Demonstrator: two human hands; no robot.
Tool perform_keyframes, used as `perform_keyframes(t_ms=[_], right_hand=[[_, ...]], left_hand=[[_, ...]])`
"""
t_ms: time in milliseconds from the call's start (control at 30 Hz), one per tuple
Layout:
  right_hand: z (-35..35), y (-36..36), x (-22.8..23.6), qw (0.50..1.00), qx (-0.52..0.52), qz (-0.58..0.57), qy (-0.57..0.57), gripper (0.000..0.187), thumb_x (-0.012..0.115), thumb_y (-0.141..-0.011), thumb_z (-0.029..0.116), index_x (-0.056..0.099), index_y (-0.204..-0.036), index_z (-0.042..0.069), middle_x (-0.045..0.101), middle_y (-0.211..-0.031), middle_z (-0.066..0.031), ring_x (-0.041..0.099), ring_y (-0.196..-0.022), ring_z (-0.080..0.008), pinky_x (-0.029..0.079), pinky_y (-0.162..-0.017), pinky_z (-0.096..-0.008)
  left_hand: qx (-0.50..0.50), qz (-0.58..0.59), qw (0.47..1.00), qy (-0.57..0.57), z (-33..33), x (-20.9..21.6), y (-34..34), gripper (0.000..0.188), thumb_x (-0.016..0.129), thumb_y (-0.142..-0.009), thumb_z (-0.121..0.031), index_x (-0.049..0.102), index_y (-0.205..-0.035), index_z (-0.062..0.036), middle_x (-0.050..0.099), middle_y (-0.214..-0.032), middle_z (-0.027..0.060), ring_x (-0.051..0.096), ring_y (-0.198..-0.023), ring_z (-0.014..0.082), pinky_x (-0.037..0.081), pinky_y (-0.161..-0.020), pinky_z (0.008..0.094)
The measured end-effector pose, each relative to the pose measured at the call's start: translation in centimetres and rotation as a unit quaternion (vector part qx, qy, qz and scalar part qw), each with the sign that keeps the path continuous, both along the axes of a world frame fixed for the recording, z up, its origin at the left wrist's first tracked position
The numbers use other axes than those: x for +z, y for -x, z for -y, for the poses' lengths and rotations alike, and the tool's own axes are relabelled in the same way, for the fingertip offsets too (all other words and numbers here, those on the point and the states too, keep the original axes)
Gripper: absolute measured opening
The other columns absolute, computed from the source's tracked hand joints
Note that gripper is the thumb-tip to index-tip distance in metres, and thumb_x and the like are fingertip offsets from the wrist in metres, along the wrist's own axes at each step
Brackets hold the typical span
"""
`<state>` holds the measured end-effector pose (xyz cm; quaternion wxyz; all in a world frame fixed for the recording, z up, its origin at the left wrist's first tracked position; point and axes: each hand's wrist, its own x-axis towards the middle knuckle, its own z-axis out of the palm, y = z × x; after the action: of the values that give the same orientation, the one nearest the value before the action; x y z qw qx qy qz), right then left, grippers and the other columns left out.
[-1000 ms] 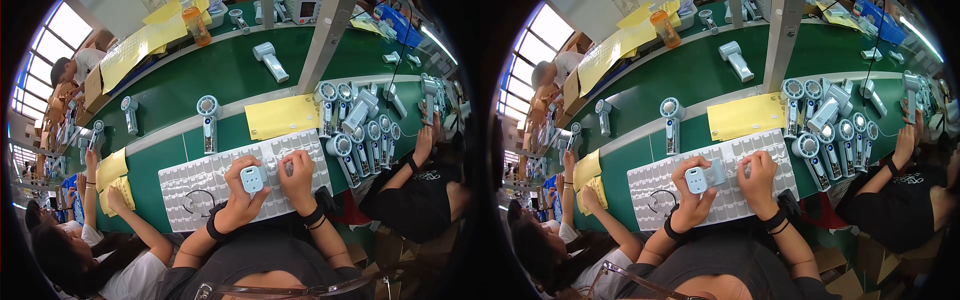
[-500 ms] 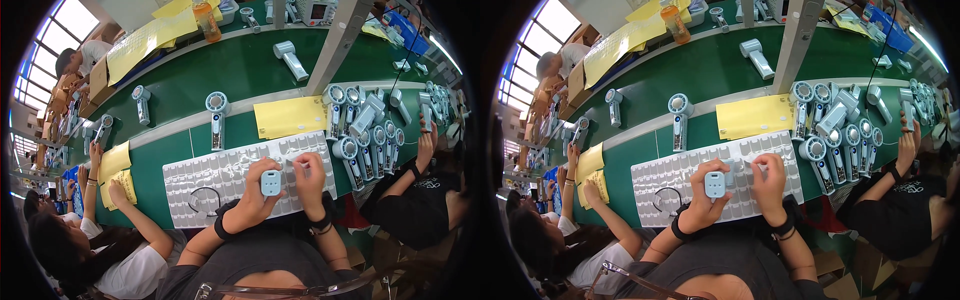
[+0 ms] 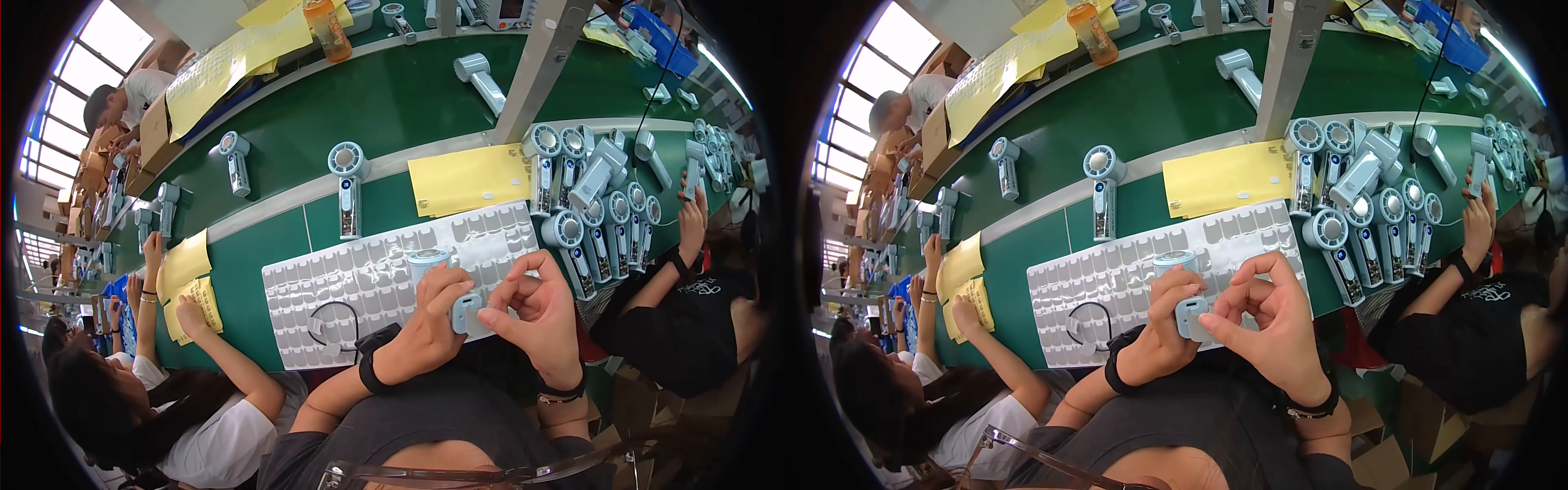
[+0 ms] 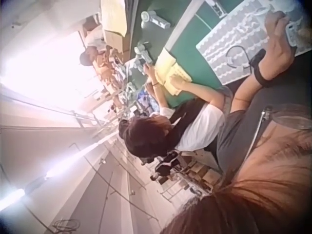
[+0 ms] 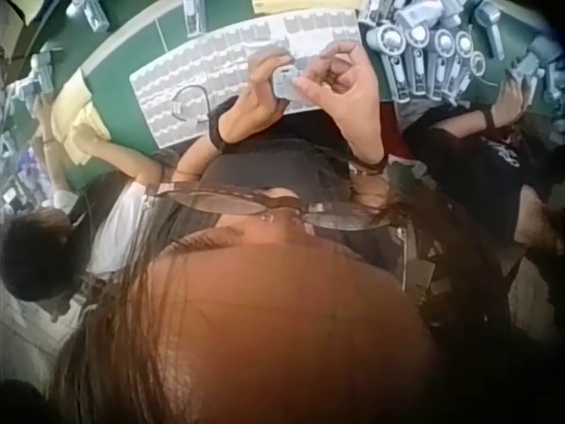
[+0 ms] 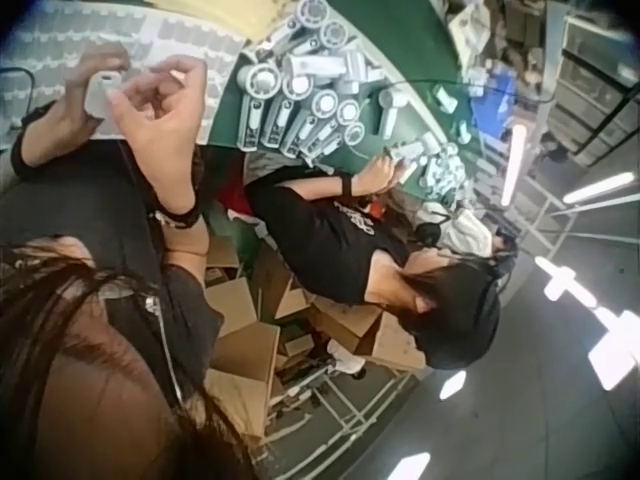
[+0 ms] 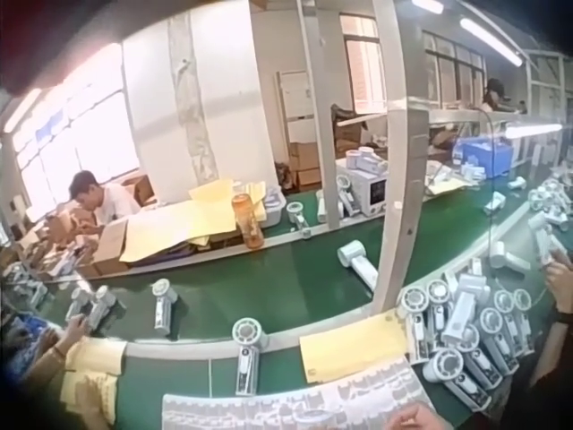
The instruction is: The person picks up a handheld fan, peels a sticker from a sheet, and presses it onto the fan's base before placing it on the conveyor belt.
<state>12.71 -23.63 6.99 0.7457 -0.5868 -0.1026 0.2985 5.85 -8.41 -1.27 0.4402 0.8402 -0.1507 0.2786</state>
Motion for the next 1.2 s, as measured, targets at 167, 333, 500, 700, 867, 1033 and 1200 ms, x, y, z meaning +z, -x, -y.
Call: perform_keyframes(t_ms=[167,333,500,700,867,1033,1200], right_hand=[[-0.12,0.28,-0.22,0.999,0.005,0.046,0.026,0.045,0.074,-0.077,-0.006,0.039,-0.103,0.006,0.061,-0.079,-0.0044,0.056,-0.075,-0.0066,0.045,-0.068,-0.0208],[-0.28,0.5,-0.23,0.999,-0.007,0.039,0.021,0.043,0.074,-0.077,-0.006,0.04,-0.101,0.006,0.062,-0.08,-0.0048,0.056,-0.074,-0.0069,0.045,-0.069,-0.0213],[-0.37,0.59,-0.17,0.999,-0.01,0.045,0.021,0.041,0.074,-0.077,-0.006,0.041,-0.099,0.005,0.062,-0.081,-0.0052,0.056,-0.075,-0.0073,0.046,-0.069,-0.0216],[-0.33,0.64,0.01,0.998,-0.009,0.049,0.027,0.038,0.074,-0.077,-0.007,0.043,-0.095,0.005,0.061,-0.082,-0.0052,0.057,-0.076,-0.0076,0.046,-0.071,-0.0223],[-0.32,0.67,0.02,0.998,-0.004,0.055,0.035,0.036,0.074,-0.077,-0.007,0.043,-0.093,0.005,0.061,-0.083,-0.0045,0.056,-0.077,-0.0075,0.047,-0.072,-0.0224],[-0.41,0.55,0.24,0.997,-0.005,0.058,0.048,0.036,0.074,-0.077,-0.006,0.044,-0.092,0.005,0.061,-0.082,-0.0043,0.056,-0.077,-0.0074,0.047,-0.072,-0.0223],[-0.66,0.88,0.31,0.991,-0.017,0.103,0.081,0.039,0.074,-0.075,-0.009,0.043,-0.094,0.007,0.059,-0.081,-0.004,0.056,-0.075,-0.0071,0.046,-0.07,-0.0216]], left_hand=[[0.0,0.002,1.0,-0.006,0.33,-0.05,0.12,0.086,0.071,-0.059,0.012,0.029,-0.132,-0.0029,0.045,-0.12,0.0206,0.049,-0.11,0.0385,0.034,-0.103,0.058],[0.001,0.003,1.0,-0.005,0.35,-0.04,0.14,0.086,0.071,-0.057,0.012,0.029,-0.132,-0.0029,0.045,-0.12,0.0205,0.048,-0.11,0.0391,0.034,-0.103,0.0586],[0.001,0.005,1.0,-0.002,0.45,-0.29,0.18,0.086,0.07,-0.057,0.013,0.029,-0.131,-0.0027,0.045,-0.119,0.0205,0.048,-0.11,0.0392,0.034,-0.103,0.0586],[0.013,0.015,1.0,-0.005,0.68,-0.32,0.09,0.08,0.071,-0.063,0.011,0.03,-0.13,-0.0026,0.045,-0.118,0.0202,0.048,-0.109,0.0384,0.035,-0.102,0.0574],[0.015,0.014,1.0,-0.008,0.72,-0.09,0.13,0.077,0.071,-0.067,0.01,0.03,-0.13,-0.0026,0.046,-0.118,0.0201,0.048,-0.108,0.0377,0.036,-0.102,0.0569],[0.012,0.005,1.0,-0.009,0.57,0.1,0.1,0.077,0.072,-0.066,0.01,0.03,-0.13,-0.0026,0.046,-0.118,0.0202,0.048,-0.108,0.0377,0.036,-0.102,0.0569],[0.011,0.002,1.0,-0.02,0.45,0.27,0.02,0.079,0.075,-0.066,0.006,0.029,-0.13,-0.0027,0.045,-0.118,0.0203,0.048,-0.109,0.0379,0.035,-0.102,0.056]])
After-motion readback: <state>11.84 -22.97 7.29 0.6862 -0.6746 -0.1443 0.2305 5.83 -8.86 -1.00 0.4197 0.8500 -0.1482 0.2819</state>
